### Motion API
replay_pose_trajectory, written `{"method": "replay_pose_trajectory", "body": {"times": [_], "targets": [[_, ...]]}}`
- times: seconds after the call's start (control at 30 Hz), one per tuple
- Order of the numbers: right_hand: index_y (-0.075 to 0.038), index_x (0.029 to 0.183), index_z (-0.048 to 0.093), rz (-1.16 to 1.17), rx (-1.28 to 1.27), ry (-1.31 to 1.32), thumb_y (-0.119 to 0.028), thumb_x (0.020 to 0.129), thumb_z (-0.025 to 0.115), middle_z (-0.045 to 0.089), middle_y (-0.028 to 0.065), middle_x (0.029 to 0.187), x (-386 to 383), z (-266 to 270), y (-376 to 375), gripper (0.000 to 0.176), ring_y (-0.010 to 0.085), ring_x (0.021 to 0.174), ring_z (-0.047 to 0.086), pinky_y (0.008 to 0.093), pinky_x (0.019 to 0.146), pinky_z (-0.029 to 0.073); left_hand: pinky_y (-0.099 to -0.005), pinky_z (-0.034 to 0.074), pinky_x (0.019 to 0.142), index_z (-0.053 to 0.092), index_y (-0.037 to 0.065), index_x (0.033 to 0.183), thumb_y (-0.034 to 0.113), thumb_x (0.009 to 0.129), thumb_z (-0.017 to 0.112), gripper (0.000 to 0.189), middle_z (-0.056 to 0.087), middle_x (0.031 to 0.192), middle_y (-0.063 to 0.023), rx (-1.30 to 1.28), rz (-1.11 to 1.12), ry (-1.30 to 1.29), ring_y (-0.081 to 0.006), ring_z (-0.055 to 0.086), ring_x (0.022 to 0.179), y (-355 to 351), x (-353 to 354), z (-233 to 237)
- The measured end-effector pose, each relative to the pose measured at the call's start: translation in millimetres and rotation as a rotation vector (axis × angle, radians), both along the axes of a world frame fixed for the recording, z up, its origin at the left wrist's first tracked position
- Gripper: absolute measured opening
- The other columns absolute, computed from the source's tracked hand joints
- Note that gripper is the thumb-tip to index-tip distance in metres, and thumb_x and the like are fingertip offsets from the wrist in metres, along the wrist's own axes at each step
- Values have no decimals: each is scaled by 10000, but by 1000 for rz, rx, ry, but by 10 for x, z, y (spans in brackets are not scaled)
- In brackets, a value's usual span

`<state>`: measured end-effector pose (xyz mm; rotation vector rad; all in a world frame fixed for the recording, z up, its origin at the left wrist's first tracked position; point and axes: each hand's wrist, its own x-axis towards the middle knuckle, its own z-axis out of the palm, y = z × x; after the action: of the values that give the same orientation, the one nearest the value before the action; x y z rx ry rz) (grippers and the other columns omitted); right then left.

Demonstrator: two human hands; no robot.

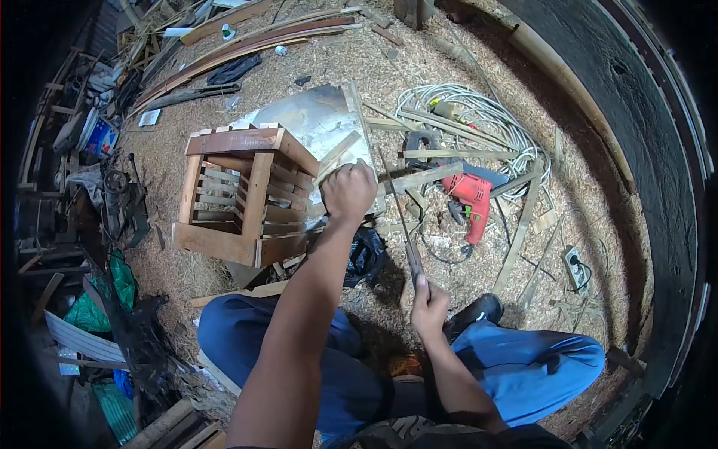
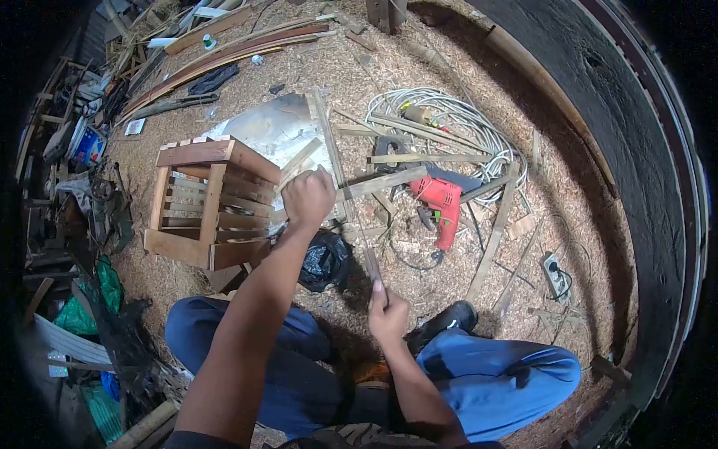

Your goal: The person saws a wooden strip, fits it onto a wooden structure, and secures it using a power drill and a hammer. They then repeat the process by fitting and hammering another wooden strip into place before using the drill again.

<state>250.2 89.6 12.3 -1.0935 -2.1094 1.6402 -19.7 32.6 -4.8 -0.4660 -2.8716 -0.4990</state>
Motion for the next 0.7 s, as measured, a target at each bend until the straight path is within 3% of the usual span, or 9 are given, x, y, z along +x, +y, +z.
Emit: {"method": "replay_pose_trajectory", "body": {"times": [0.07,0.17,0.27,0.37,0.47,0.5,0.6,0.7], "targets": [[46,686,603,67,145,-43,-251,1044,585,478,85,511,-361,-71,96,466,129,481,484,362,478,372,-504,572,724,744,47,718,255,951,565,361,749,825,-171,-12,0,1,-380,727,757,12,-6,1],[39,662,597,46,74,34,-258,1042,587,479,75,505,-468,-22,42,482,121,478,480,366,475,373,-499,574,715,735,49,707,244,944,576,346,745,810,-167,-32,40,25,-376,726,742,0,-6,20],[36,663,599,45,93,40,-266,1040,594,466,71,500,65,38,-47,483,115,473,428,377,469,355,-494,579,680,732,48,694,229,939,585,338,739,783,-163,15,7,27,-373,722,703,9,-25,68],[35,654,575,0,45,-38,-259,1037,603,447,61,501,144,71,-101,483,109,476,406,368,465,340,-489,582,644,724,45,665,213,933,592,343,734,759,-162,27,-26,129,-374,715,659,5,-2,-22],[28,650,556,12,107,-28,-252,1039,603,463,48,510,-51,-240,-17,482,108,476,444,339,470,355,-491,584,636,718,41,651,211,933,592,352,726,736,-168,28,-6,127,-371,714,641,3,-56,-30],[26,647,536,-21,-49,-6,-251,1039,605,436,27,520,-106,-237,-28,485,91,496,425,335,468,332,-501,577,642,712,28,652,211,941,585,364,718,735,-185,38,-2,124,-389,705,646,0,-47,-28],[13,654,547,7,-75,7,-258,1039,610,437,19,527,16,66,72,475,79,507,408,339,468,323,-512,571,650,707,18,655,211,950,577,376,711,738,-202,38,6,117,-404,696,653,-27,-21,-51],[-2,635,571,53,91,-25,-276,1033,624,481,21,519,151,53,127,486,86,487,433,338,465,340,-514,570,654,709,22,658,212,953,575,376,711,738,-201,49,-16,119,-404,696,657,1,-63,-18]]}}
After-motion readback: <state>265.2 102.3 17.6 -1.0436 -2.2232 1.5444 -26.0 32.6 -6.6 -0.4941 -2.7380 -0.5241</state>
